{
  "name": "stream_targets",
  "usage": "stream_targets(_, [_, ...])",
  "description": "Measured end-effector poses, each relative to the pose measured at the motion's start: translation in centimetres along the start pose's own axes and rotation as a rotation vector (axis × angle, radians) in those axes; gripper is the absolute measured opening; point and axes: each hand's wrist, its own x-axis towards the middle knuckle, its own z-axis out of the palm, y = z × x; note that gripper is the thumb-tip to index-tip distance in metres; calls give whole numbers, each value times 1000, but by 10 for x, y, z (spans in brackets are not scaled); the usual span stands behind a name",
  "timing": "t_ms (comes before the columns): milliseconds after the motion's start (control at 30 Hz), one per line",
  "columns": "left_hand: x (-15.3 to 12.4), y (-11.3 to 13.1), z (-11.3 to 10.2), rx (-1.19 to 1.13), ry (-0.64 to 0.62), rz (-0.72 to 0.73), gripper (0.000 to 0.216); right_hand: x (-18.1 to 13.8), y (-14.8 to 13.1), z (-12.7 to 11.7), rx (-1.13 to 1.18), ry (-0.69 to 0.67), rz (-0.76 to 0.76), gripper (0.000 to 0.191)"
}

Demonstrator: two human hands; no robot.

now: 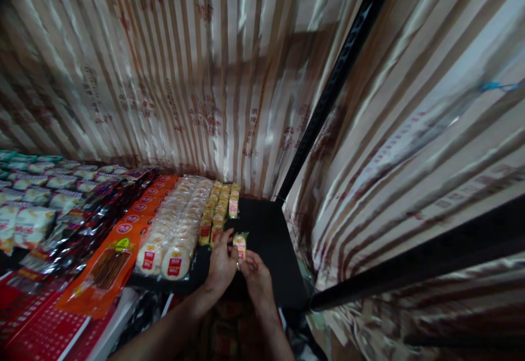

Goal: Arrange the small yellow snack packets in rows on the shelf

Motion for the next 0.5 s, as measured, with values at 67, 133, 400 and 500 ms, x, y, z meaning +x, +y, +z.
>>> stream_targets(67, [-2, -1, 3, -17, 18, 17, 49, 12, 2, 1, -86, 37, -43, 40])
stream_targets(133, [-6, -3, 7, -14, 22, 23, 48, 24, 4, 3, -163, 76, -65, 37])
stream_targets(400, [2, -6, 22, -45, -74, -90, 51, 73, 2, 21, -178, 111, -108, 42])
stream_targets(500, [15, -6, 26, -91, -46, -111, 51, 87, 0, 28, -226, 107, -123, 42])
